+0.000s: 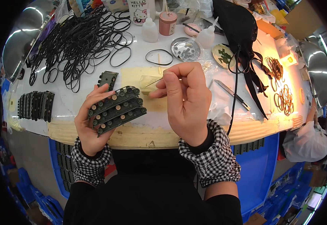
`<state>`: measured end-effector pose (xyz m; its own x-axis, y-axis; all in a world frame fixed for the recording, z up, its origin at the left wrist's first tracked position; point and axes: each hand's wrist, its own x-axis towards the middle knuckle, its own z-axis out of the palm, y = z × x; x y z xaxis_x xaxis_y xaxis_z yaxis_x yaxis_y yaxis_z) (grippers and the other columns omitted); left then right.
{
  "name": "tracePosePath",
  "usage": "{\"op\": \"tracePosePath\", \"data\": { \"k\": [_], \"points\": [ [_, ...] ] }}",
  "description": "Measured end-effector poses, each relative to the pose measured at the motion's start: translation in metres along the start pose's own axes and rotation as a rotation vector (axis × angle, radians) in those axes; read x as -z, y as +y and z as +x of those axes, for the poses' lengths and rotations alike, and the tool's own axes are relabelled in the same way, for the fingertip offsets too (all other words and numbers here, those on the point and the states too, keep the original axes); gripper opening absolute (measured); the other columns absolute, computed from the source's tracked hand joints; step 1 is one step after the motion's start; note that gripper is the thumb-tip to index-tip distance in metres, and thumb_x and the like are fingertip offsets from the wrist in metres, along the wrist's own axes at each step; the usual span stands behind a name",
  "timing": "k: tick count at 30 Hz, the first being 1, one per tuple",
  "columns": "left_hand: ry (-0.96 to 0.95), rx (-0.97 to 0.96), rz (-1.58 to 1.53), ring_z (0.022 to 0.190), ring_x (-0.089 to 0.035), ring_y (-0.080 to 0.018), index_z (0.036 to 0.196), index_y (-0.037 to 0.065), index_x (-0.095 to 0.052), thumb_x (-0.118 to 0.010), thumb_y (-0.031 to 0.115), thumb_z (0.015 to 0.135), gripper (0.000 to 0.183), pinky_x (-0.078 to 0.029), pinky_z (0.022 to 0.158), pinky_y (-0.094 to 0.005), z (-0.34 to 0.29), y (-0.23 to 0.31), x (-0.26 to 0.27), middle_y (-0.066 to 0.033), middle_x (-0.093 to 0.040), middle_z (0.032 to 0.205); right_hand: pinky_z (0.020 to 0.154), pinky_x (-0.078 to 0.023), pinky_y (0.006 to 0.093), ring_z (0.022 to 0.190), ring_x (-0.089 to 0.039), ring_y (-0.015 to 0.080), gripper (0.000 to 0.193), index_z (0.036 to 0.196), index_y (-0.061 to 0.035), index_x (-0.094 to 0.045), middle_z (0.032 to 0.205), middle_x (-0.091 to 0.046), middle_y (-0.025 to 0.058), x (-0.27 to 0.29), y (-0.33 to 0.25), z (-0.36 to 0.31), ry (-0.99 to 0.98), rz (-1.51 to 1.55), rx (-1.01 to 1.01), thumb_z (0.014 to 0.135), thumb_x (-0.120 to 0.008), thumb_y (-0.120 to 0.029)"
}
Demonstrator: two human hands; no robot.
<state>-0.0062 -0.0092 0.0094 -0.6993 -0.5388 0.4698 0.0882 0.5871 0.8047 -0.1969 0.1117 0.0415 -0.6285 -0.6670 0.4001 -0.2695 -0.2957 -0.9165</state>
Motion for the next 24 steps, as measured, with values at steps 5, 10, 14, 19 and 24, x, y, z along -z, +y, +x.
{"op": "tracePosePath", "data": {
  "k": [5,10,14,19,24],
  "points": [
    [0.004,-0.021,0.042,0.132,-0.048,-0.0334,0.119,0.003,-0.060,-0.076,0.006,0.068,0.054,-0.014,0.117,-0.0580,0.001,0.000,0.000,-0.0103,-0.066,0.120,0.058,-0.052,0.0280,0.066,-0.063,0.0169,0.006,0.089,-0.0016,-0.058,0.079,-0.061,0.0071,0.013,0.011,0.008,-0.055,-0.702,0.309,0.091,-0.064,-0.001],
    [-0.007,-0.022,0.077,0.133,-0.047,-0.0344,0.119,0.001,-0.058,-0.079,0.009,0.071,0.053,-0.018,0.118,-0.0559,0.000,0.001,0.003,-0.0137,-0.065,0.121,0.060,-0.052,0.0287,0.067,-0.064,0.0186,0.007,0.088,-0.0008,-0.059,0.081,-0.063,0.0079,0.011,0.002,0.005,0.021,-0.705,0.434,0.089,-0.066,-0.001],
    [0.008,-0.010,0.050,0.133,-0.047,-0.0340,0.119,0.001,-0.059,-0.077,0.007,0.069,0.053,-0.016,0.117,-0.0573,0.001,0.000,0.001,-0.0124,-0.065,0.121,0.065,-0.055,0.0253,0.072,-0.067,0.0155,0.009,0.097,0.0016,-0.052,0.084,-0.062,0.0084,0.006,0.001,-0.008,-0.054,-0.175,0.089,0.099,-0.054,-0.007],
    [0.028,0.008,0.016,0.133,-0.046,-0.0321,0.119,0.002,-0.061,-0.075,0.005,0.067,0.055,-0.011,0.117,-0.0595,0.001,0.001,-0.001,-0.0095,-0.065,0.122,0.066,-0.056,0.0237,0.072,-0.069,0.0174,0.014,0.102,0.0015,-0.045,0.084,-0.061,0.0108,0.001,-0.005,-0.010,-0.127,-0.004,-0.119,0.104,-0.042,-0.012],
    [0.025,0.002,0.029,0.133,-0.046,-0.0320,0.119,0.002,-0.061,-0.075,0.005,0.067,0.054,-0.011,0.117,-0.0584,0.000,0.002,0.000,-0.0100,-0.065,0.122,0.066,-0.056,0.0238,0.071,-0.069,0.0173,0.013,0.102,0.0014,-0.046,0.084,-0.062,0.0109,0.000,-0.006,-0.009,-0.147,-0.025,-0.111,0.104,-0.042,-0.011]
  ]
}}
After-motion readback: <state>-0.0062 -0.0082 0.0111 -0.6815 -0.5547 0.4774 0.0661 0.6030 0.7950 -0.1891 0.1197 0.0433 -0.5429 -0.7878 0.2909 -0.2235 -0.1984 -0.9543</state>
